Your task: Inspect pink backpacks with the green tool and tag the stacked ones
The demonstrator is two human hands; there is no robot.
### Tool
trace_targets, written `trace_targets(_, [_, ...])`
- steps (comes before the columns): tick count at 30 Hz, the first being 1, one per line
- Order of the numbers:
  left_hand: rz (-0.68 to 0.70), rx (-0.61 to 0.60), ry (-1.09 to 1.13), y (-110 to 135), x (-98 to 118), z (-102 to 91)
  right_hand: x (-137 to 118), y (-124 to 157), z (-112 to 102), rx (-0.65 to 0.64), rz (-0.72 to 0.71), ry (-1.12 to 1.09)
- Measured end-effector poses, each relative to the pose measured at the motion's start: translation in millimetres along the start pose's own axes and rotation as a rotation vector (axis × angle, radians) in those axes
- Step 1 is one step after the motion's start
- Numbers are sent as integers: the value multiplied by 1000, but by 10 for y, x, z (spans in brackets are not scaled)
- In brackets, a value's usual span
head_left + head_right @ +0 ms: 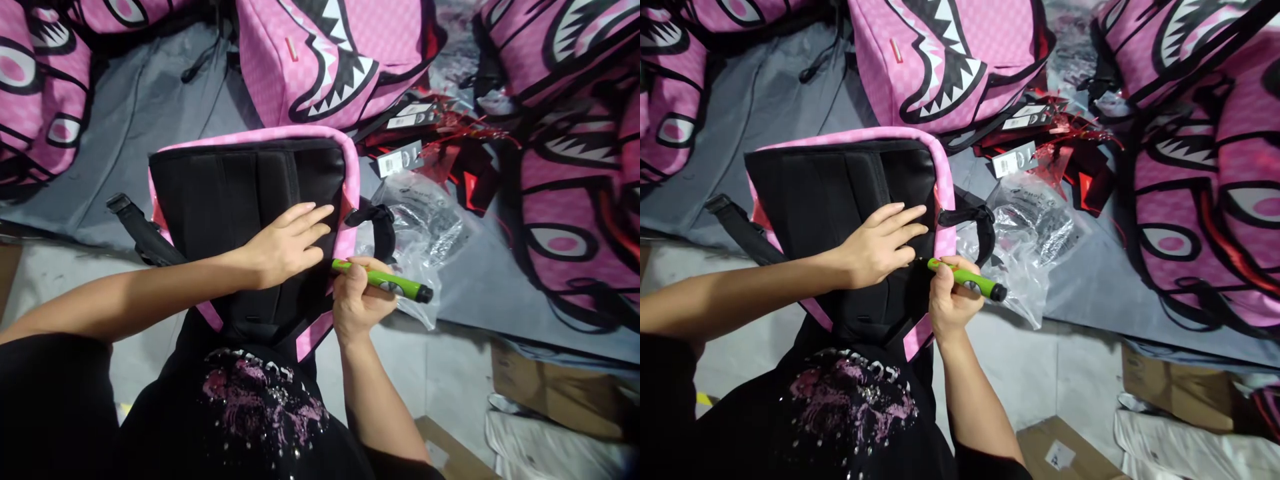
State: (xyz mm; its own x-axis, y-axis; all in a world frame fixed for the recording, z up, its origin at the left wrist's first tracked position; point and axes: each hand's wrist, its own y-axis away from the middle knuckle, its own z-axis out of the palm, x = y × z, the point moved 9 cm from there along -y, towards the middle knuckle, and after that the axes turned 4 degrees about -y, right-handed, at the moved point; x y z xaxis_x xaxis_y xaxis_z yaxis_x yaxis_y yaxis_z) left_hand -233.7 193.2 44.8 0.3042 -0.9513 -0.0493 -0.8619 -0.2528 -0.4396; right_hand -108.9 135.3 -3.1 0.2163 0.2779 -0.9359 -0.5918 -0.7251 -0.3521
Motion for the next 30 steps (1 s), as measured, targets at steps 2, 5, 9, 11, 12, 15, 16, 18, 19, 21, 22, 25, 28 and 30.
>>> trace_targets(2, [-2,-8,3,4,3,-3,33,-3,-18,-17,18,44])
trace_targets(5, [7,-12,-3,2,17,-8,31,-12,-11,-53,14,124])
trace_targets(9, [6,-3,-14,-3,17,-14,-28,-36,17,-96,-39,245])
trace_targets(11, [-3,-14,-15,-11,12,-13,-54,-46,16,-98,-61,294])
trace_targets(12, [-9,-25,-14,-16,9,-10,-63,-48,21,-104,-69,317])
trace_targets(15, [-25,-58,-12,-29,2,1,-89,-50,47,-125,-92,375])
trace_targets(16, [-27,-59,-13,-32,2,-1,-105,-50,49,-119,-105,389])
trace_targets(18, [-29,-55,-14,-38,4,-8,-131,-54,51,-103,-119,401])
trace_targets(19, [-32,-55,-10,-39,3,-8,-137,-55,61,-108,-120,404])
trace_targets(21, [-42,-77,2,-41,-4,11,-140,-59,102,-144,-119,419])
trace_targets(22, [-49,-95,8,-41,-9,25,-143,-60,119,-162,-122,435])
trace_targets(25, [-65,-147,8,-39,-22,69,-187,-69,128,-171,-160,474])
trace_targets(28, [-65,-166,-3,-34,-23,91,-240,-68,137,-178,-210,499])
trace_targets(30, [-70,-167,-1,-28,-25,101,-251,-70,130,-169,-211,514])
